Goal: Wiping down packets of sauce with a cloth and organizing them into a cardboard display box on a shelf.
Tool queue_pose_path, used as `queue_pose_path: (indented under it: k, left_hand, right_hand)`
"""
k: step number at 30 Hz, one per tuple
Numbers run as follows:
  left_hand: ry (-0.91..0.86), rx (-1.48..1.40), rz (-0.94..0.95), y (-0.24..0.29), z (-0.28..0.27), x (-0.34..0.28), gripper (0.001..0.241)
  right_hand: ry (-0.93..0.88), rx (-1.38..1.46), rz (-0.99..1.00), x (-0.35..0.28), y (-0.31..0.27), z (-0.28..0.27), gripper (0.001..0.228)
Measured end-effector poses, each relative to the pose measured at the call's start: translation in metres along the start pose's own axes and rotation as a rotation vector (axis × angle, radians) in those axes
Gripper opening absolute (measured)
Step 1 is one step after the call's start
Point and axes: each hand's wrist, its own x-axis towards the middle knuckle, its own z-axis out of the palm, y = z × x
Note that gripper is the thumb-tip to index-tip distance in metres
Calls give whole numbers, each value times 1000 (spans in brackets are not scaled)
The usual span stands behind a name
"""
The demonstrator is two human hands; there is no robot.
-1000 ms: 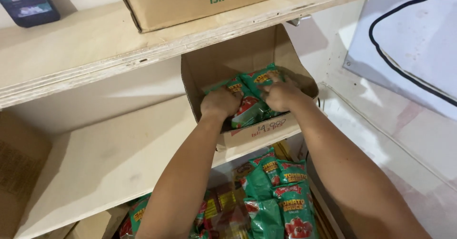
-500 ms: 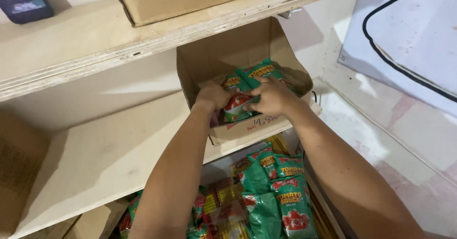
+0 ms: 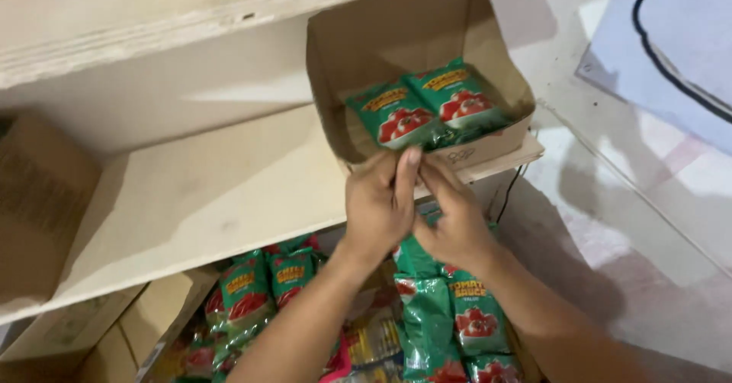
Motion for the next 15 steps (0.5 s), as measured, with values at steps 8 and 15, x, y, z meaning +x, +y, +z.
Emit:
queue_pose_path:
  k: [8,15]
  left_hand:
    - [108,-212,-173,-38,-11,-113,36]
    - [176,-129,-396,-87,-8,-194,35]
  right_hand:
    - [-93,185,136,-101,13,66,54]
    - [-209,369,475,-170,44,118,51]
